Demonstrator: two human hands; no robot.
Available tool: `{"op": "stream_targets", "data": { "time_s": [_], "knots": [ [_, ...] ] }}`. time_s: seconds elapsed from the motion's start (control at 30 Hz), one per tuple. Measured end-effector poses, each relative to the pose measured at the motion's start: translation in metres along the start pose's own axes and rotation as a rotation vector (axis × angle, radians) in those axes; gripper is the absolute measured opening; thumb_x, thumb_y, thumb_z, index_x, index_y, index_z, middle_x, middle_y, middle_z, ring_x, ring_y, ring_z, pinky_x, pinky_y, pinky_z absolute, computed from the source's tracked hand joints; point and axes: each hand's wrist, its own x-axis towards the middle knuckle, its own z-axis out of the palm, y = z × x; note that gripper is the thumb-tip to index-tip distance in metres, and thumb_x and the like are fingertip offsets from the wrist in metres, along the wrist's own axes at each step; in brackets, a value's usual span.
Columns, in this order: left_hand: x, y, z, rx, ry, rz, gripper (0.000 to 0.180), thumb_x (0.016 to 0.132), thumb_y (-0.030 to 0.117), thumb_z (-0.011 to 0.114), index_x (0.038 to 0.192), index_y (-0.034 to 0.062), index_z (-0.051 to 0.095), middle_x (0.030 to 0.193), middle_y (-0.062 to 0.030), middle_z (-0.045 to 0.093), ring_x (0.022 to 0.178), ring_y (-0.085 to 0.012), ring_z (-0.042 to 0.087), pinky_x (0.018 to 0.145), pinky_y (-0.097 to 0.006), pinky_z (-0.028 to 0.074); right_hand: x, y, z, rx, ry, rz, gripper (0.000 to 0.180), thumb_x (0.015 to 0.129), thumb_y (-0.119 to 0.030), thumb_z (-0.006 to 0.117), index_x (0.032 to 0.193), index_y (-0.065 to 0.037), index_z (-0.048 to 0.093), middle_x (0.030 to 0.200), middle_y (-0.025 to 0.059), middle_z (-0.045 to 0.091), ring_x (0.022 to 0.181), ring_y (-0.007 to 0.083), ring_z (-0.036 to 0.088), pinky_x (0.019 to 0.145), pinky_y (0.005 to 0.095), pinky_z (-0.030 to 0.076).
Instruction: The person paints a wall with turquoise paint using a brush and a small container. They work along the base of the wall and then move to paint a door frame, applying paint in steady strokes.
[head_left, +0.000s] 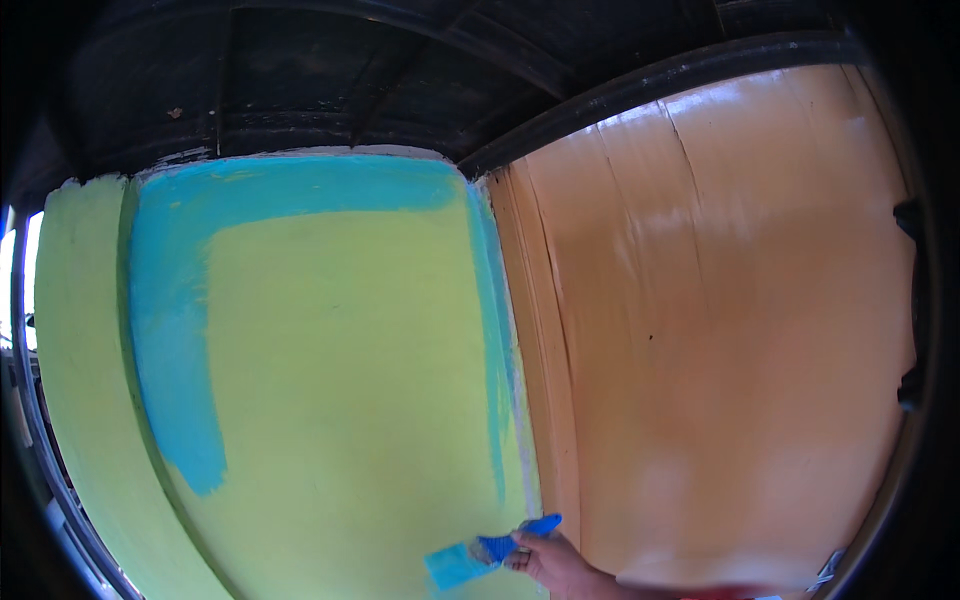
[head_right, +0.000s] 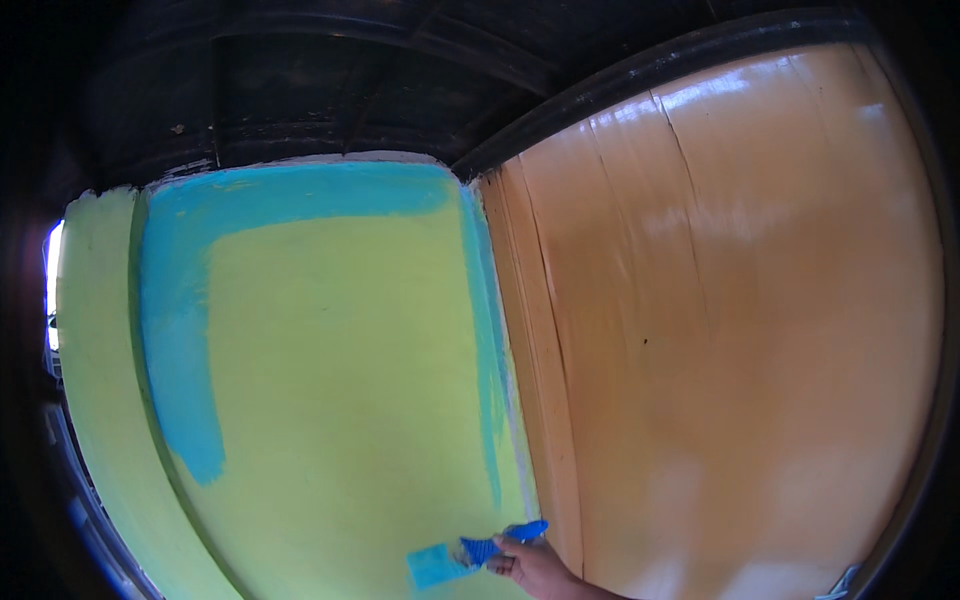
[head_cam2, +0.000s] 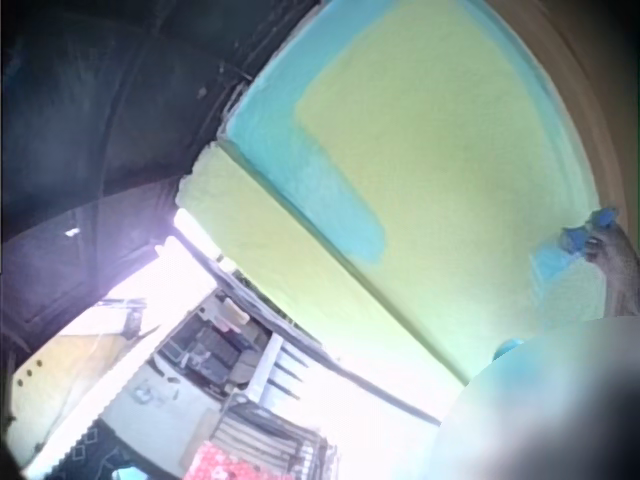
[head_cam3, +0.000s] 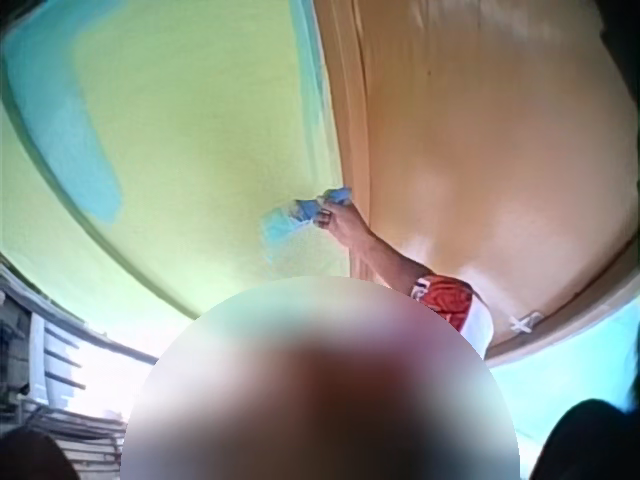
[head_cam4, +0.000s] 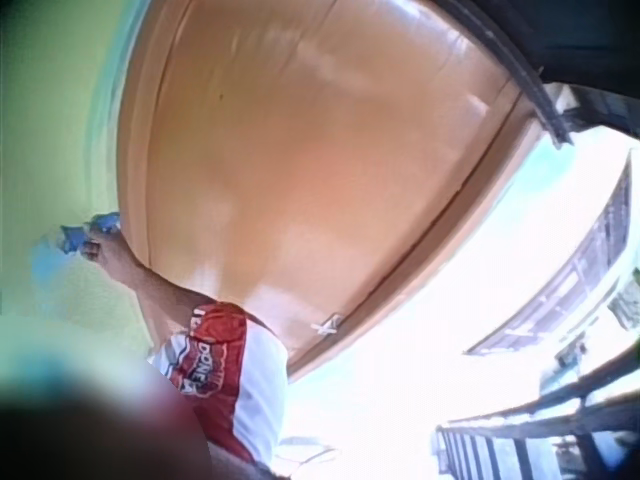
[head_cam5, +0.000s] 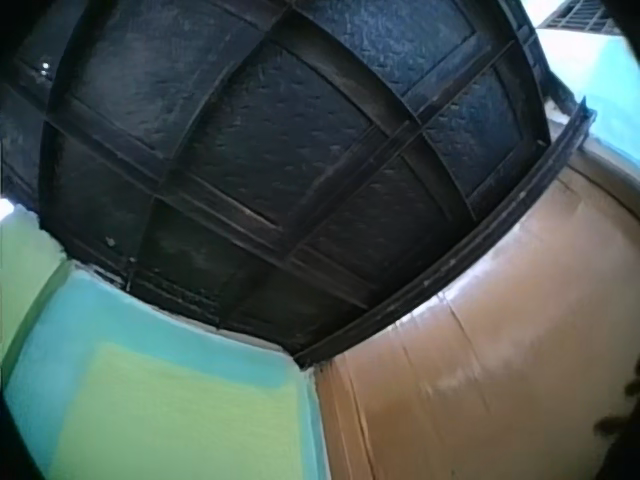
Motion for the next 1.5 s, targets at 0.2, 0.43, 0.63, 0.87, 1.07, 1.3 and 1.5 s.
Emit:
{"op": "stream_targets", "data": {
  "time_s": [0.2, 0.43, 0.63, 0.87, 1.07, 1.3, 1.5],
  "knots": [
    [-0.009, -0.002, -0.007, 0.024, 0.039, 0.039, 0.058, 0.106, 0.051, 0.033, 0.132, 0.0069, 0.058, 0.125, -0.0180, 0.064, 0.111, -0.0376, 0.065, 0.091, -0.052, 0.059, 0.061, -0.113, 0.057, -0.005, -0.060, -0.652, 0.025, 0.094, -0.009, 0.076, 0.104, -0.016, 0.055, 0.096, 0.0022, 0.066, 0.091, 0.0180, 0.068, 0.080, 0.0342, 0.055],
    [-0.026, -0.009, -0.001, 0.008, 0.089, 0.038, 0.056, 0.106, 0.051, 0.034, 0.129, 0.0075, 0.060, 0.118, -0.0168, 0.066, 0.104, -0.0364, 0.067, 0.087, -0.051, 0.059, 0.128, -0.259, 0.148, -0.357, 0.016, -1.418, 0.012, 0.092, -0.009, 0.078, 0.098, -0.003, 0.070, 0.092, 0.0025, 0.069, 0.085, 0.0106, 0.063, 0.082, 0.0282, 0.051],
    [-0.019, -0.018, -0.011, 0.006, 0.113, 0.083, 0.051, 0.105, 0.047, 0.036, 0.126, 0.0076, 0.061, 0.118, -0.0163, 0.066, 0.104, -0.0354, 0.067, 0.087, -0.050, 0.060, 0.185, -0.332, 0.219, -0.520, -0.036, -1.651, 0.015, 0.093, -0.003, 0.074, 0.107, 0.003, 0.071, 0.101, 0.0053, 0.073, 0.092, 0.0119, 0.064, 0.087, 0.0281, 0.051],
    [-0.020, -0.025, -0.018, -0.176, -0.243, 0.128, 0.048, 0.105, 0.046, 0.047, 0.124, 0.0056, 0.063, 0.115, -0.0153, 0.069, 0.098, -0.0328, 0.070, 0.082, -0.048, 0.063, 0.226, -0.327, 0.207, -0.835, 0.027, -1.610, 0.018, 0.094, -0.001, 0.071, 0.112, -0.002, 0.073, 0.107, 0.0098, 0.076, 0.098, 0.0133, 0.068, 0.090, 0.0295, 0.053],
    [0.006, -0.021, -0.020, 0.112, 0.002, 0.228, 0.041, 0.101, 0.042, 0.059, 0.114, 0.0036, 0.066, 0.103, -0.0167, 0.072, 0.087, -0.0319, 0.071, 0.072, -0.045, 0.065, 0.202, -0.197, 0.090, -0.798, -0.110, -1.525, 0.021, 0.092, 0.008, 0.068, 0.110, -0.002, 0.073, 0.116, 0.0124, 0.076, 0.109, 0.0187, 0.071, 0.098, 0.0316, 0.053],
    [0.013, -0.005, -0.070, -0.188, -0.267, 0.058, 0.053, 0.105, 0.039, 0.057, 0.144, 0.0030, 0.050, 0.143, -0.0264, 0.055, 0.118, -0.0480, 0.062, 0.082, -0.049, 0.067, 0.152, -0.179, 0.020, -1.206, -0.028, -1.476, 0.019, 0.092, 0.006, 0.069, 0.108, -0.002, 0.075, 0.115, 0.0073, 0.077, 0.104, 0.0135, 0.068, 0.092, 0.0284, 0.053],
    [0.006, -0.008, -0.069, -0.242, -0.248, 0.019, 0.053, 0.106, 0.034, 0.057, 0.145, 0.0012, 0.047, 0.145, -0.0270, 0.054, 0.119, -0.0499, 0.062, 0.084, -0.049, 0.066, 0.178, -0.210, 0.051, -1.145, -0.076, -1.461, 0.019, 0.092, 0.005, 0.070, 0.109, -0.002, 0.075, 0.115, 0.0073, 0.076, 0.103, 0.0131, 0.068, 0.092, 0.0282, 0.053]
  ]
}}
